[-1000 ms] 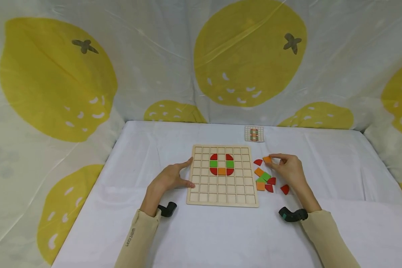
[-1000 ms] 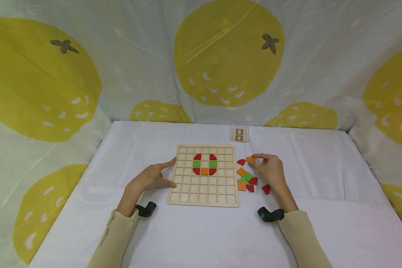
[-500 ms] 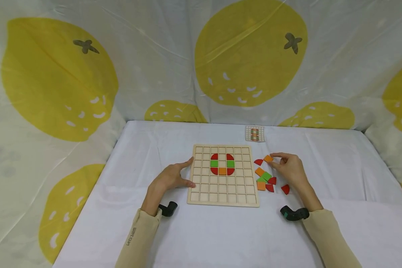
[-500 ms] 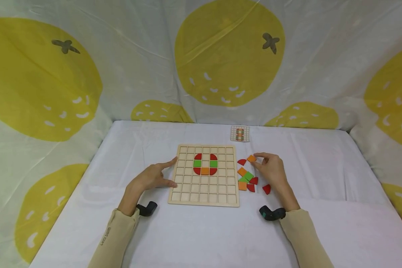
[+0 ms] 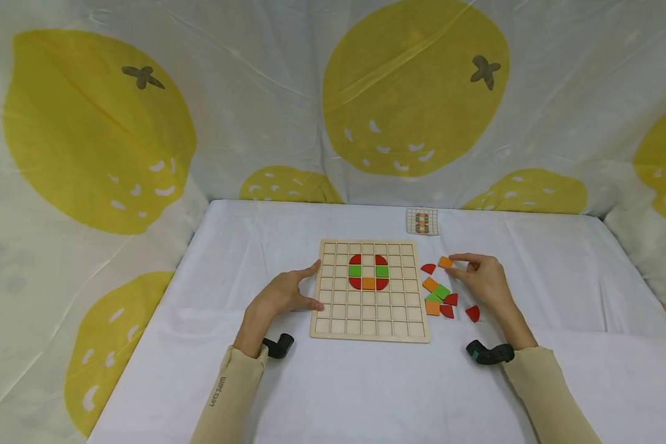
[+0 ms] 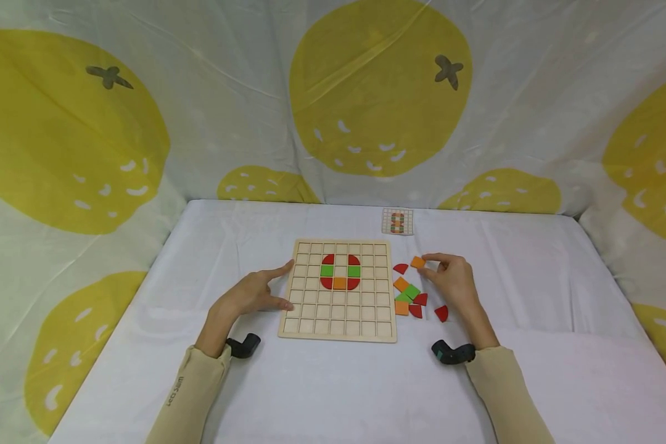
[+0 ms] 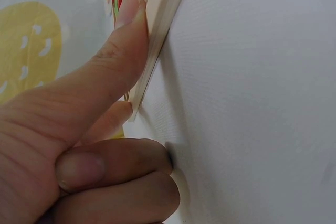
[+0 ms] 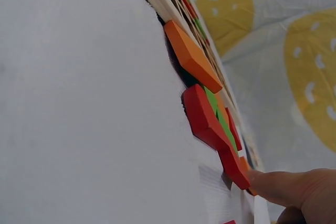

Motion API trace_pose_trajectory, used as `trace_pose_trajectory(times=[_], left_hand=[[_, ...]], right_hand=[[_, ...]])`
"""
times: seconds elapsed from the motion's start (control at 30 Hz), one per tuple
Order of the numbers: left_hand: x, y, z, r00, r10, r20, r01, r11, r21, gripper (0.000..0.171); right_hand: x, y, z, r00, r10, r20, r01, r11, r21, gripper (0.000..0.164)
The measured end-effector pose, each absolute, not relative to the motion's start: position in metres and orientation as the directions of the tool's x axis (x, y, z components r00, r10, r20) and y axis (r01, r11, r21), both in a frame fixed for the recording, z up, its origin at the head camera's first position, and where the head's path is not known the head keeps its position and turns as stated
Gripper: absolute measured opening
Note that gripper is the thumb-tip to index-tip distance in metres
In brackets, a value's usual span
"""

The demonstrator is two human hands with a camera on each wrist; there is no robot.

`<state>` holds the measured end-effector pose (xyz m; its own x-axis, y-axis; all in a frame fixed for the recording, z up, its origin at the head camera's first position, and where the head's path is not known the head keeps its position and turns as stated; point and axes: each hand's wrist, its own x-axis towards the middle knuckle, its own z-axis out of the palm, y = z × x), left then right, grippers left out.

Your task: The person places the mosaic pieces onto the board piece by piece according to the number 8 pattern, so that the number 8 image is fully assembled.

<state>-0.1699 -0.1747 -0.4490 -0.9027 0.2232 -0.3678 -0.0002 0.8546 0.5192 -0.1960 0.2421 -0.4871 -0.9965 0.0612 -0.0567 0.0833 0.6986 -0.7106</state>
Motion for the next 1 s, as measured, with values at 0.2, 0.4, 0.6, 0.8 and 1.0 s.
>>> trace_pose_trajectory(times=[0.2,0.4,0.6,0.8,1.0], left_hand=[[-0.17,-0.175,-0.449,-0.902,0.22,-0.372,-0.005,0.855,0.518,0.105],[-0.169,-0.176,-0.45,-0.903,0.218,-0.37,-0.011,0.849,0.529,0.105],[-0.169,-0.177,-0.451,-0.904,0.217,-0.368,-0.016,0.843,0.537,0.104],[-0.17,-0.176,-0.453,-0.904,0.22,-0.367,-0.015,0.84,0.542,0.104],[-0.17,-0.176,-0.454,-0.905,0.222,-0.362,-0.01,0.84,0.542,0.104]], right_hand=[[-0.198,0.241,-0.49,-0.998,0.057,-0.007,0.045,0.697,-0.715,0.035],[-0.201,0.233,-0.49,-0.998,0.032,0.053,-0.019,0.652,-0.758,0.032],[-0.204,0.211,-0.488,-0.998,-0.044,0.049,-0.066,0.61,-0.789,0.032],[-0.207,0.188,-0.483,-0.995,-0.096,0.027,-0.078,0.579,-0.811,0.03],[-0.212,0.166,-0.479,-0.99,-0.138,0.029,-0.099,0.539,-0.837,0.031]])
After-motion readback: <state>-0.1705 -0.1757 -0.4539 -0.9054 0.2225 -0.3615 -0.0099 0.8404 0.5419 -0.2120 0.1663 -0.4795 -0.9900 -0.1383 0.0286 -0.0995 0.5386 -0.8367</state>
